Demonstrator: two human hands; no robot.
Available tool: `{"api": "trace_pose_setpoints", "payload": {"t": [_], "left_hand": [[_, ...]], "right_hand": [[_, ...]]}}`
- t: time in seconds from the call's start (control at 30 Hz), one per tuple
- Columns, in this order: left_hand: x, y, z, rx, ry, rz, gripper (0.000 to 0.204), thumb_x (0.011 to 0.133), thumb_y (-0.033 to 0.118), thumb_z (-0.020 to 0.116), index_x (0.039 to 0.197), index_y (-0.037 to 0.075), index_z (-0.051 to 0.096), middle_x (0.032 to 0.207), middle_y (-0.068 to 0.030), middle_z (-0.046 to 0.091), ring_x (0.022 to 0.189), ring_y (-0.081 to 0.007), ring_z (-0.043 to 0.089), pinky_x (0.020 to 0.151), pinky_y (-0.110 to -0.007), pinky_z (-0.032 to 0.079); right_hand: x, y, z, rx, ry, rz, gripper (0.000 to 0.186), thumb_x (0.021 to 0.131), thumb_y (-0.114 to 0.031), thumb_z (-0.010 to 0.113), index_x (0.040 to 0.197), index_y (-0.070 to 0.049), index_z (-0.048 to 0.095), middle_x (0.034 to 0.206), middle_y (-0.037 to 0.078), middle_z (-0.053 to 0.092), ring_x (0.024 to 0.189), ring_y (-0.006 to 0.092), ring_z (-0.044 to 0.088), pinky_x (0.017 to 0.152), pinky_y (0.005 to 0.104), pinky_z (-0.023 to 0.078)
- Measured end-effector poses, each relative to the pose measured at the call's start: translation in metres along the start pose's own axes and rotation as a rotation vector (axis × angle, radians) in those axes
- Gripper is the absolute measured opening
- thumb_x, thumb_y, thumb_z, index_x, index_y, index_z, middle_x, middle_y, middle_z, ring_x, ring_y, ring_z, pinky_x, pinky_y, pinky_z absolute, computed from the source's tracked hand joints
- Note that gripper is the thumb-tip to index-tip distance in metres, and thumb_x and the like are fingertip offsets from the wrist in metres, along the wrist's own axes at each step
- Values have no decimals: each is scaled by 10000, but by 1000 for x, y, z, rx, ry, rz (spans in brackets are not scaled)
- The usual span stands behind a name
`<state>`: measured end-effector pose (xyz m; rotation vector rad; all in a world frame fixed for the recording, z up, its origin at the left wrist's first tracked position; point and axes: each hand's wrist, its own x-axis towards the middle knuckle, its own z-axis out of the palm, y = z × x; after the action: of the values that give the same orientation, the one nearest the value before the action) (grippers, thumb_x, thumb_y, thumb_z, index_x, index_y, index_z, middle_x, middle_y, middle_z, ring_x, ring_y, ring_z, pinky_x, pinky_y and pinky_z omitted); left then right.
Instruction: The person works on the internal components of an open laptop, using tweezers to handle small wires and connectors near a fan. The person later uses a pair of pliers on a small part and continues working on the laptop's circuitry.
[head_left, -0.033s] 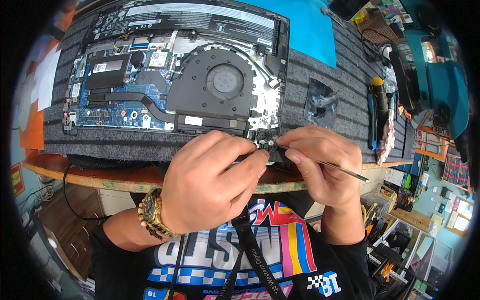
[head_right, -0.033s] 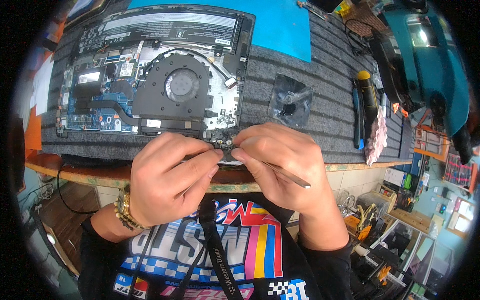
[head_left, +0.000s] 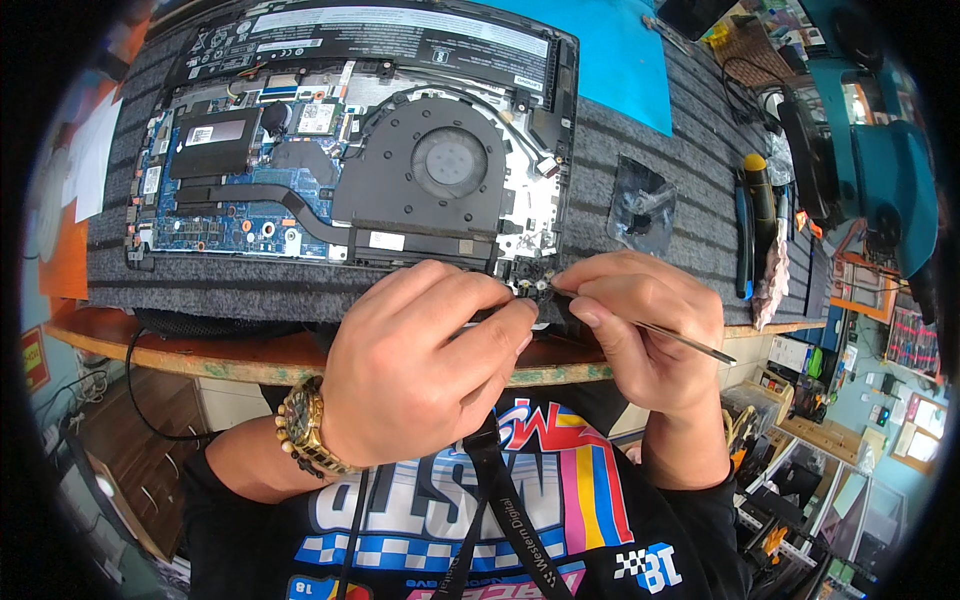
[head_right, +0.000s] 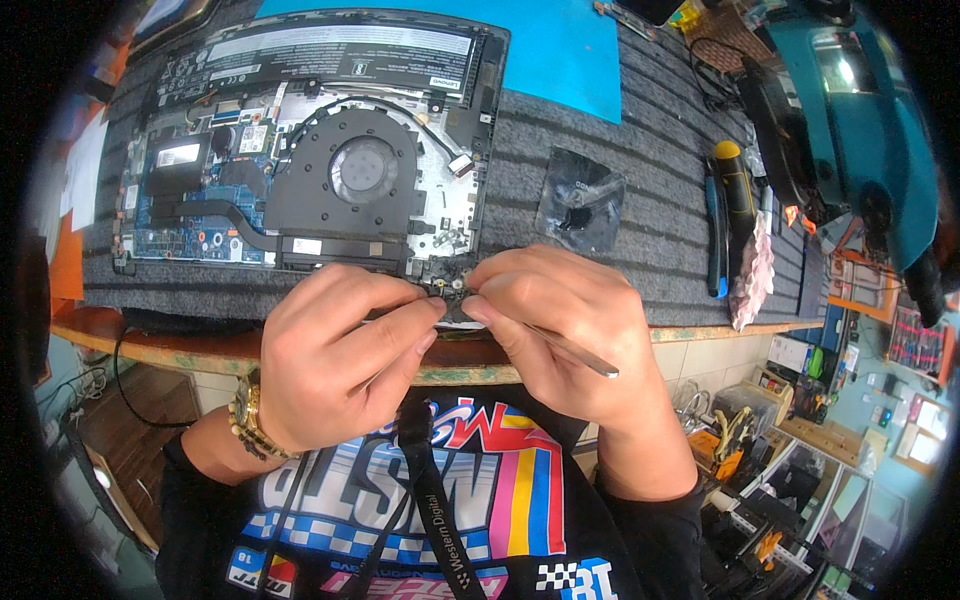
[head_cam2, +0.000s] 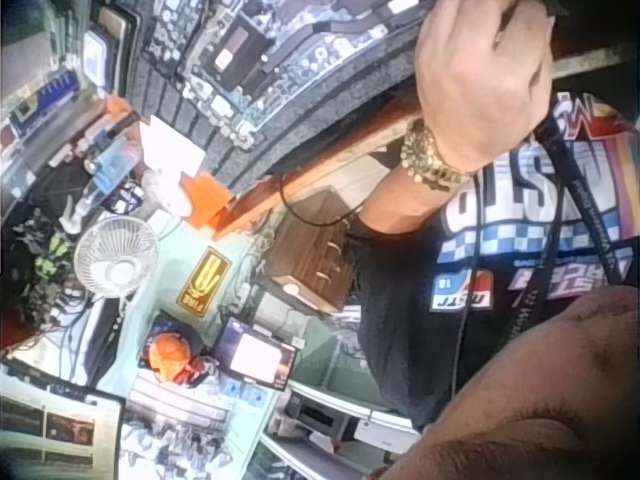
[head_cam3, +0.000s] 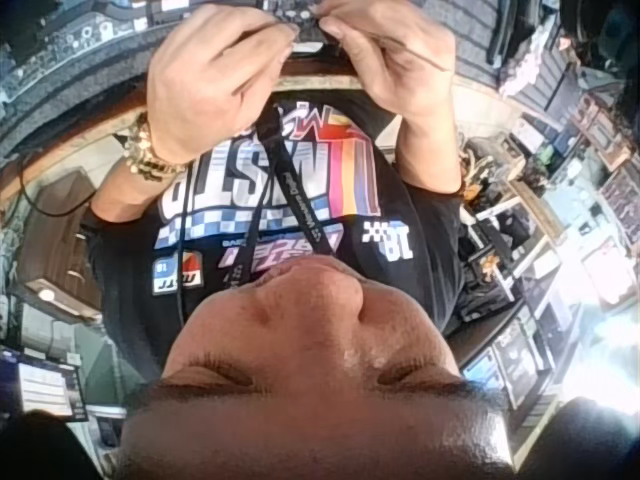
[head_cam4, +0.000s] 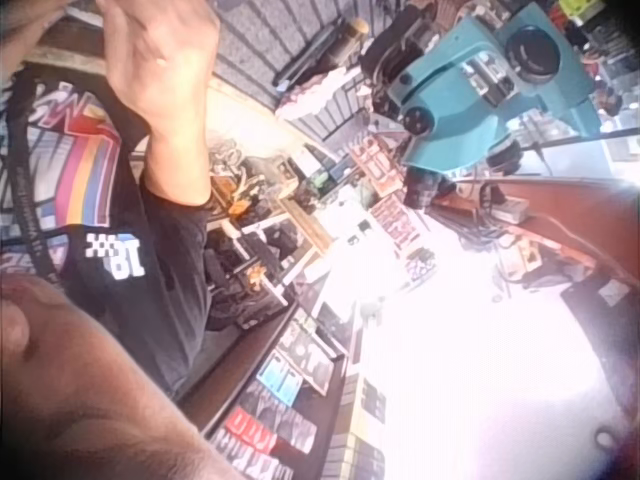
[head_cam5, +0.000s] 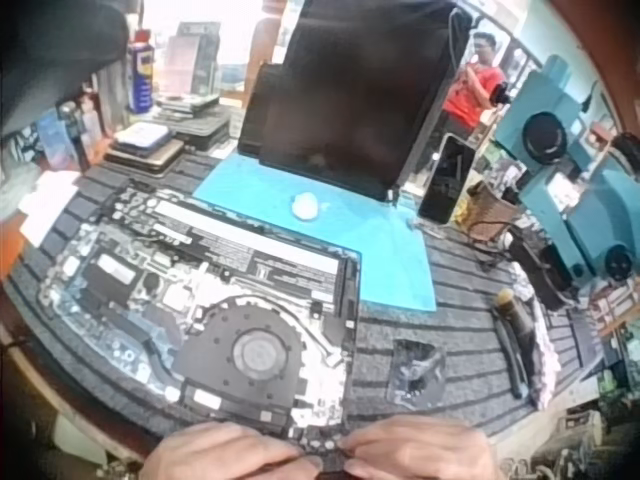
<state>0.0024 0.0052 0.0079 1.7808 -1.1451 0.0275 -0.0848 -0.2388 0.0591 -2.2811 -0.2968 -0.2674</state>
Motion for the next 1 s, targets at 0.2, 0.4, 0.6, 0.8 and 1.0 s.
{"api": "trace_pose_setpoints", "payload": {"t": [0.2,0.4,0.6,0.8,1.0], "left_hand": [[0,-3,4,13,37,43,265,874,43,909,1135,36,857,1070,-80,767,880,-287,747,735,-415,608],[-1,-1,3,21,37,31,280,864,18,910,1139,40,865,1067,-86,785,881,-294,760,741,-414,613],[1,3,1,15,35,15,294,851,-19,910,1137,48,886,1071,-105,829,883,-315,787,762,-419,625],[1,5,-1,23,16,17,285,857,-19,911,1134,41,887,1057,-108,832,884,-317,787,771,-419,624],[2,3,1,44,19,26,267,875,-15,909,1136,39,885,1054,-111,835,887,-318,790,778,-417,623]], "right_hand": [[-5,2,4,59,52,82,93,967,40,887,993,11,802,1019,189,857,870,344,838,770,409,651],[-11,8,10,146,144,61,102,982,29,892,971,12,792,1016,195,867,863,329,846,773,386,653],[-10,6,10,103,126,41,106,972,29,896,966,6,793,1011,183,864,859,338,843,771,394,656],[-12,4,13,124,138,26,94,967,33,896,979,10,805,997,179,858,873,346,847,773,400,659],[-11,10,15,141,168,27,86,973,43,888,972,21,804,999,183,856,875,344,846,780,399,660]]}}
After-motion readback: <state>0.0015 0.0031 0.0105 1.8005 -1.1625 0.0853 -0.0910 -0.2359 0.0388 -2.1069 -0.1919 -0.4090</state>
